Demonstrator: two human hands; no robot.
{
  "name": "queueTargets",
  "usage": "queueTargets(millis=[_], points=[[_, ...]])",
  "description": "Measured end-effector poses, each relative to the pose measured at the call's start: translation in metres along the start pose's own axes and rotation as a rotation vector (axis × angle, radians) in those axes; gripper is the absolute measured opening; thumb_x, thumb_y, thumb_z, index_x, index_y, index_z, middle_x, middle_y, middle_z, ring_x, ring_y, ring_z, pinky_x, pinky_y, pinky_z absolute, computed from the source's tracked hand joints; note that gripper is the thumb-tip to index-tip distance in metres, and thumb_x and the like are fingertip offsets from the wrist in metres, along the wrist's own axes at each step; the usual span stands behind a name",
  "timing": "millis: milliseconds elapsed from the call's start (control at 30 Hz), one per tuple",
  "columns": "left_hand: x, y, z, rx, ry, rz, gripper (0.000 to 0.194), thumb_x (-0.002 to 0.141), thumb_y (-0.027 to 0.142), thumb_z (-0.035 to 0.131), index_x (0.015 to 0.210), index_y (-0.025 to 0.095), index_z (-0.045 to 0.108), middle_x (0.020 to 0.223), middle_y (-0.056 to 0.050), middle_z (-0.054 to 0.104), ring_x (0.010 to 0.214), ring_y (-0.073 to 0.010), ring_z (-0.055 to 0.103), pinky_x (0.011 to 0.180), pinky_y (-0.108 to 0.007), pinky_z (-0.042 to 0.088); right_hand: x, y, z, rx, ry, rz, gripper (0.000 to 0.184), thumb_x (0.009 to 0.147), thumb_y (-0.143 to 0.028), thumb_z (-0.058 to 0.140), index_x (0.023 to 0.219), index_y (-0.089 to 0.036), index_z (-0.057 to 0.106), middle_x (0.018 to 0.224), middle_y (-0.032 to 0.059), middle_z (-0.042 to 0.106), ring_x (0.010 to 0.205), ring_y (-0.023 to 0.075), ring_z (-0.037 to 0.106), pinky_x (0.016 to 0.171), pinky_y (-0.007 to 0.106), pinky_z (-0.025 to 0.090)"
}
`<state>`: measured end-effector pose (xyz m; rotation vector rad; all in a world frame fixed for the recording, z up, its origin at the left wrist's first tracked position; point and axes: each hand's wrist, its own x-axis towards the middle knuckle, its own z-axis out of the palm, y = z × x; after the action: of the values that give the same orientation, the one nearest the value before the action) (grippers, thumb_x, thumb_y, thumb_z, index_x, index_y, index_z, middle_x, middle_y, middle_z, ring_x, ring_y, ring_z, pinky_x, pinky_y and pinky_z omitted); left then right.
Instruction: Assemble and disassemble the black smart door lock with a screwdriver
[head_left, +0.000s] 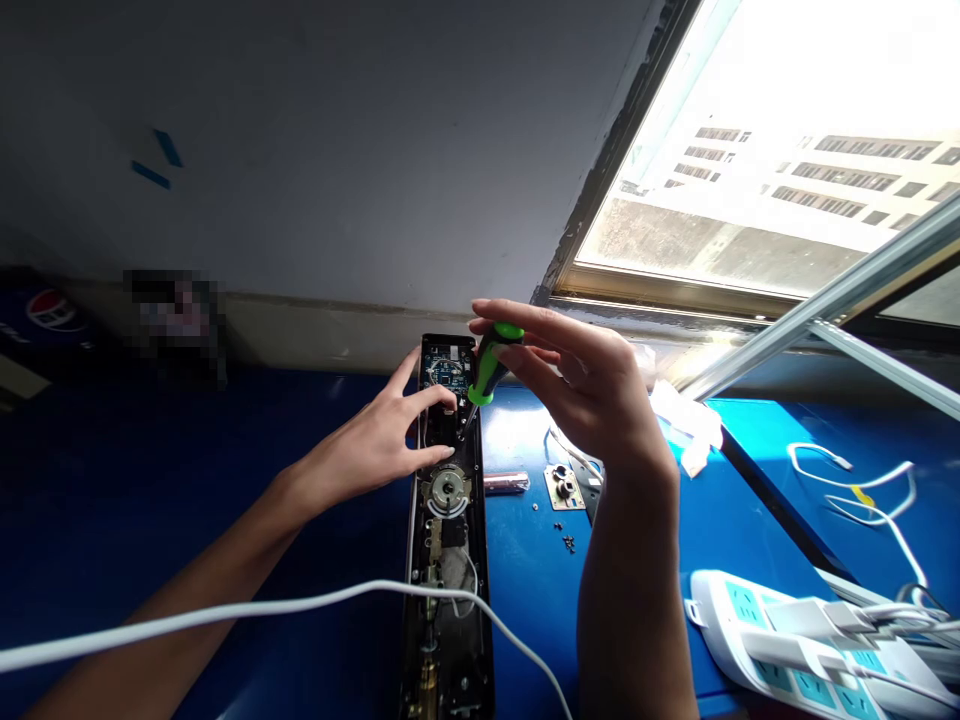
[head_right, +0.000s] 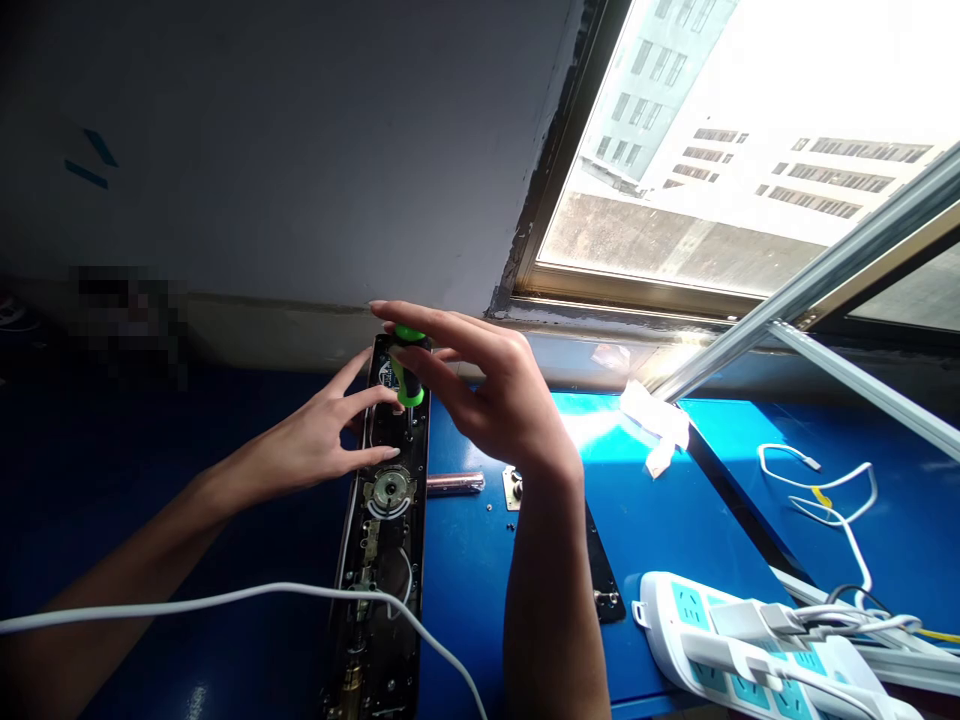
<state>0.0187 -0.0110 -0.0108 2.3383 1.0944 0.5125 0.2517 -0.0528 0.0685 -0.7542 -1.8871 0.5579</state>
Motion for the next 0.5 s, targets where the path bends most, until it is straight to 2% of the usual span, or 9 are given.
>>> queueTargets(millis=[67, 200, 300, 367, 500], points=[[-0.0004, 0.0003, 0.0003, -0.011, -0.005, -0.012, 0.048, 0.087, 0.048, 0.077, 0.131, 0.035, 0.062, 0.178, 0.004, -0.002, 0.158, -0.0387, 0.033, 0.122, -0.05, 0.046, 0.0006, 0.0002, 0.0001, -0.055, 0.02, -0.002, 0.036, 0.1, -0.021, 0.067, 0.134, -0.032, 0.073, 0.123, 0.0004, 0.077, 0.115, 0.0203, 0.074, 0.098, 0.039, 0.065], [-0.0001, 0.0003, 0.0042, -0.009, 0.018, -0.031, 0.056, 0.087, 0.045, 0.077, 0.138, 0.037, 0.055, 0.178, 0.002, -0.003, 0.159, -0.0386, 0.029, 0.127, -0.052, 0.039, 0.0011, -0.001, 0.0006, -0.185, 0.065, -0.03, 0.034, 0.091, -0.026, 0.079, 0.125, -0.03, 0.078, 0.115, 0.0027, 0.075, 0.103, 0.0187, 0.072, 0.087, 0.034, 0.066], [0.0007, 0.0016, 0.0075, -0.005, 0.037, -0.022, 0.054, 0.088, 0.044, 0.077, 0.137, 0.036, 0.055, 0.178, 0.002, -0.003, 0.159, -0.039, 0.029, 0.128, -0.052, 0.037, -0.0001, -0.0023, 0.0008, -0.073, 0.006, 0.002, 0.038, 0.1, -0.026, 0.065, 0.138, -0.03, 0.07, 0.132, 0.0042, 0.072, 0.117, 0.0214, 0.07, 0.093, 0.037, 0.065], [0.001, 0.0036, 0.0086, -0.001, 0.047, -0.022, 0.052, 0.088, 0.044, 0.076, 0.135, 0.034, 0.056, 0.178, 0.002, -0.003, 0.158, -0.0402, 0.031, 0.128, -0.052, 0.038, -0.0009, -0.0018, 0.0007, 0.005, -0.02, 0.01, 0.04, 0.102, -0.023, 0.061, 0.139, -0.03, 0.069, 0.135, 0.0033, 0.072, 0.123, 0.023, 0.069, 0.099, 0.041, 0.064], [0.0008, 0.0072, 0.0089, 0.01, 0.051, -0.059, 0.055, 0.088, 0.047, 0.075, 0.138, 0.034, 0.055, 0.177, 0.001, -0.003, 0.156, -0.0443, 0.034, 0.123, -0.055, 0.045, -0.0007, 0.0007, 0.0002, -0.056, 0.035, -0.063, 0.031, 0.091, -0.022, 0.078, 0.121, -0.03, 0.08, 0.112, 0.0022, 0.076, 0.1, 0.0192, 0.074, 0.09, 0.037, 0.066]])
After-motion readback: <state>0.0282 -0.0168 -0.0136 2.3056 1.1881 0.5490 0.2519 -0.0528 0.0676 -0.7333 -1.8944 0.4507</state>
